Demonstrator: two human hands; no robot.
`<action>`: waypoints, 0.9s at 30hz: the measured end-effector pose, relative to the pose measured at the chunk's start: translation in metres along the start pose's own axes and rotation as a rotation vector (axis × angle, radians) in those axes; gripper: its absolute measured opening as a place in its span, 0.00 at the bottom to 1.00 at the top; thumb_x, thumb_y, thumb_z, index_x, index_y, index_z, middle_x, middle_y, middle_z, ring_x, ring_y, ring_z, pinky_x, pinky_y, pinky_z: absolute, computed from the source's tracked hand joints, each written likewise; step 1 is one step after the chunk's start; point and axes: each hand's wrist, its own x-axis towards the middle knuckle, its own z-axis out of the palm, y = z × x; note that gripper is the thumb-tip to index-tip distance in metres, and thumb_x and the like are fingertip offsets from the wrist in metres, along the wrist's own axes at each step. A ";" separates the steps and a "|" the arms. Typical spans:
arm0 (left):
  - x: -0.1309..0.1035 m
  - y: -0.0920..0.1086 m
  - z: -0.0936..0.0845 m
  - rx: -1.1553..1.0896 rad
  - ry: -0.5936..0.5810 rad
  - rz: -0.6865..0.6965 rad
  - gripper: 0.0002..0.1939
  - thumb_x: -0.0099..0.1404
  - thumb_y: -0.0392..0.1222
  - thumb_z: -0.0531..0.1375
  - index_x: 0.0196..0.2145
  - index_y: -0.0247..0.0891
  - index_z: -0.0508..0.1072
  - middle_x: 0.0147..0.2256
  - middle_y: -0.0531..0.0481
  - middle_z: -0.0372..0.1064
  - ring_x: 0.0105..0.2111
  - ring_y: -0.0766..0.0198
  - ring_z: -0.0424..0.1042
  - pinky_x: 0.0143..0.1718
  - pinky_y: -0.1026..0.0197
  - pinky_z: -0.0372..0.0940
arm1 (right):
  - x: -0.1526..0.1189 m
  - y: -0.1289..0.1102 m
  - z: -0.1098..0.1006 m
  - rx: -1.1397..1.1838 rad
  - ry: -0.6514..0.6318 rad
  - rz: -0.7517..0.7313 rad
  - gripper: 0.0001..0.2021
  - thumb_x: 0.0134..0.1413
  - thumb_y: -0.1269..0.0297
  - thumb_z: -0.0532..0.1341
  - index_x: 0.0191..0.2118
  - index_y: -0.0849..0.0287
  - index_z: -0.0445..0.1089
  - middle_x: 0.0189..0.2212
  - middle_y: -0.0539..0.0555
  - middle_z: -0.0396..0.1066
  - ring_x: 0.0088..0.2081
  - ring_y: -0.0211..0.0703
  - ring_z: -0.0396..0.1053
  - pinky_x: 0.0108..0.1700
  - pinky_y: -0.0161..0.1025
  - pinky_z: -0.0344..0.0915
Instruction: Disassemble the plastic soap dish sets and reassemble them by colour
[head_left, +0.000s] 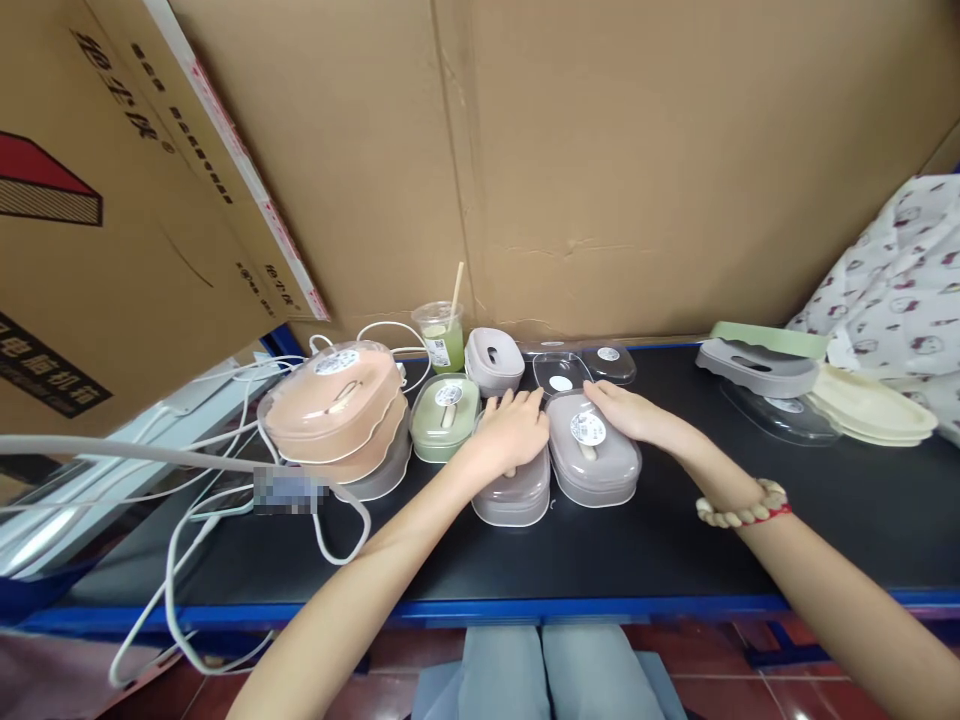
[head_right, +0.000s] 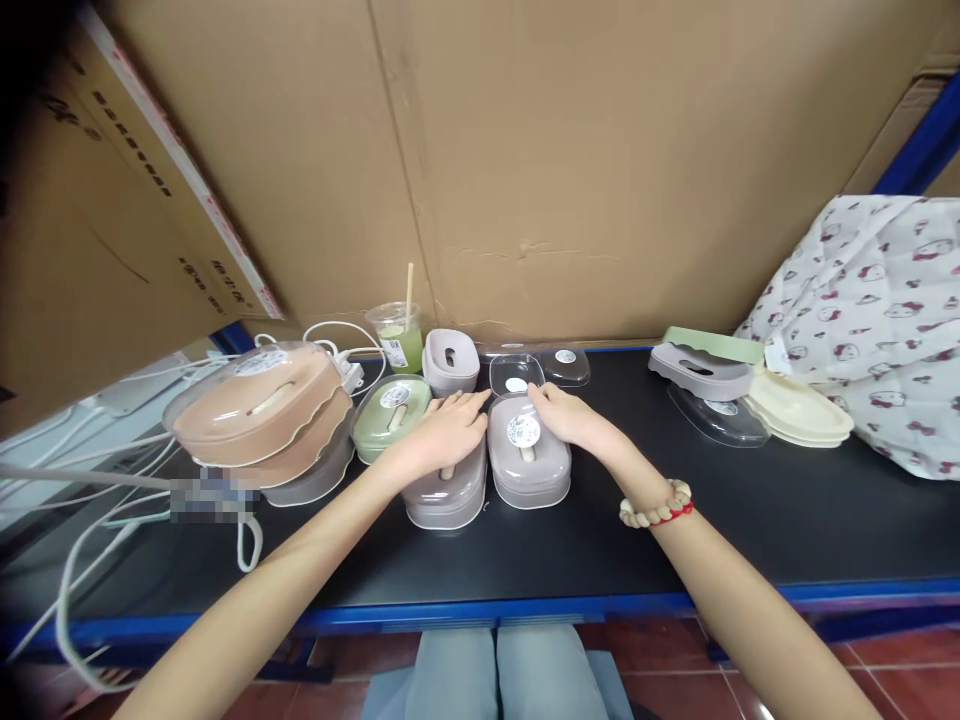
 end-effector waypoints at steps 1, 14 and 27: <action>0.001 0.000 0.000 -0.018 0.019 0.005 0.29 0.67 0.39 0.40 0.64 0.31 0.54 0.65 0.37 0.53 0.66 0.50 0.50 0.63 0.43 0.48 | -0.002 -0.001 -0.001 -0.064 0.034 -0.023 0.15 0.47 0.47 0.63 0.22 0.52 0.70 0.32 0.58 0.73 0.43 0.62 0.70 0.48 0.60 0.64; 0.009 -0.004 0.009 -0.006 0.125 0.006 0.27 0.68 0.34 0.39 0.63 0.31 0.56 0.63 0.39 0.56 0.64 0.54 0.54 0.62 0.48 0.51 | 0.000 -0.008 0.006 0.077 0.064 -0.223 0.13 0.53 0.59 0.55 0.43 0.53 0.70 0.46 0.57 0.70 0.51 0.54 0.66 0.56 0.56 0.58; 0.020 -0.026 -0.015 -0.014 0.445 0.091 0.20 0.65 0.30 0.47 0.49 0.37 0.73 0.50 0.44 0.73 0.51 0.56 0.71 0.54 0.54 0.62 | 0.035 0.050 -0.066 -0.581 0.454 0.177 0.16 0.40 0.67 0.67 0.39 0.59 0.70 0.50 0.64 0.63 0.56 0.64 0.58 0.55 0.60 0.51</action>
